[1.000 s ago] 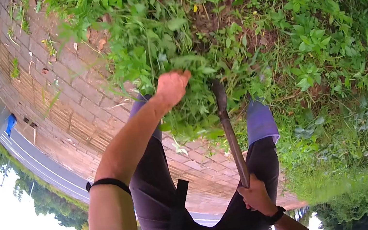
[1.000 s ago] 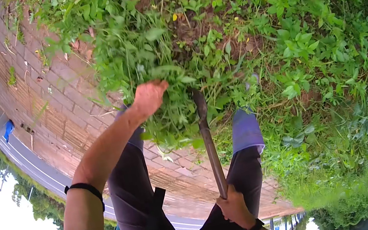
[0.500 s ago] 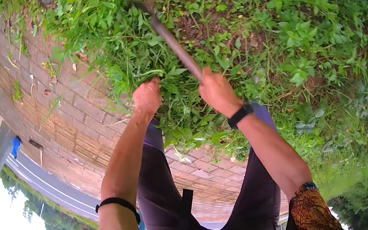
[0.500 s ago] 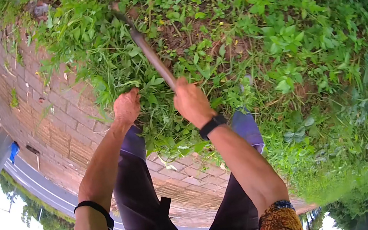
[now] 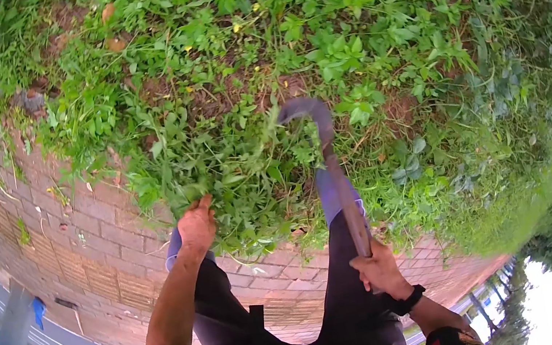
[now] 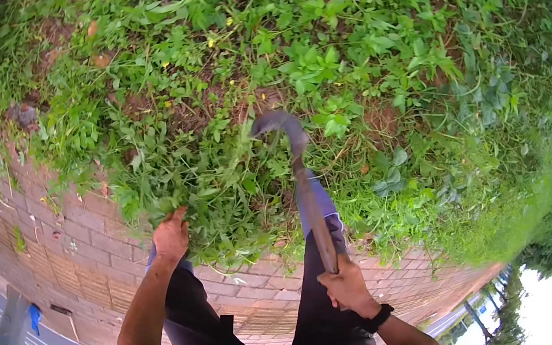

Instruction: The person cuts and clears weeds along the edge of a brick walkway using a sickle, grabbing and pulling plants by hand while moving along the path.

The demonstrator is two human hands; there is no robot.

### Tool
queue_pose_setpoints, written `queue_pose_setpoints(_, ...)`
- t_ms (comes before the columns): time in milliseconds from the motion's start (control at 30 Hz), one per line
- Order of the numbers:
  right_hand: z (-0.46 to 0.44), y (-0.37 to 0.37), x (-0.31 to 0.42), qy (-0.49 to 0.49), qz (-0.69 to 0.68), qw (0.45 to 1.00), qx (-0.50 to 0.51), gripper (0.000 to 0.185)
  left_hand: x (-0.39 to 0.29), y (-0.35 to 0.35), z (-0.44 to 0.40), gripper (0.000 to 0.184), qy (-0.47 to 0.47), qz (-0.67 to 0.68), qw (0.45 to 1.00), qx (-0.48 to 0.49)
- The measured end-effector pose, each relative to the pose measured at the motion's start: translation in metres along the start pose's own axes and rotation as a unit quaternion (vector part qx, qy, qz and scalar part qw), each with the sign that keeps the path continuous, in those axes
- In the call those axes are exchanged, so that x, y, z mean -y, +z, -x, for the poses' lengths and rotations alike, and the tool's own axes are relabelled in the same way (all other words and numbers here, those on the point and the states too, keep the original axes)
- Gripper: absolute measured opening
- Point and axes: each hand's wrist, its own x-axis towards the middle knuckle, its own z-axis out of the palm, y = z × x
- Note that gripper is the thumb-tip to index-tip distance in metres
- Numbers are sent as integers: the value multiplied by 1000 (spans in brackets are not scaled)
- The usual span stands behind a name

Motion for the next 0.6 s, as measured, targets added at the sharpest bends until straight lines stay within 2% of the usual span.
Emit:
queue_pose_setpoints(33, -5, -6, 2, -28, -47, 997, -52, 19, -10, -13, -3, 52, -37, 5, 998, 54)
queue_pose_setpoints(133, -42, -32, -5, -59, -165, 972, -156, 17, -23, -12, -1, 57, 34, -10, 999, -19)
queue_pose_setpoints(167, -57, -42, -3, -72, -187, 964, -176, 15, -32, -15, 0, 59, 23, -2, 1000, 4)
queue_pose_setpoints(233, -94, -63, 5, -89, -198, 955, -200, 11, -44, -8, 2, 58, 62, -16, 998, -29)
queue_pose_setpoints(267, -113, -72, 12, -94, -188, 957, -202, 10, -48, -6, 3, 57, 80, -24, 996, -45)
queue_pose_setpoints(333, -135, -77, 47, -48, -160, 975, -148, 11, -65, -7, 4, 53, 63, -10, 998, -13)
queue_pose_setpoints(400, -179, -58, 22, -122, -297, 946, -50, 11, -79, -4, 7, 48, 50, -4, 998, 28)
queue_pose_setpoints(467, -156, -51, 57, -114, -111, 987, 22, 20, -92, 2, 7, 43, 42, -5, 996, 73)
queue_pose_setpoints(567, -117, -49, 68, -178, 55, 980, 68, 24, -115, 2, 8, 37, 24, -73, 988, 135)
queue_pose_setpoints(600, -103, -51, 61, -186, 41, 979, 72, 26, -118, 3, 9, 36, 25, -67, 988, 137)
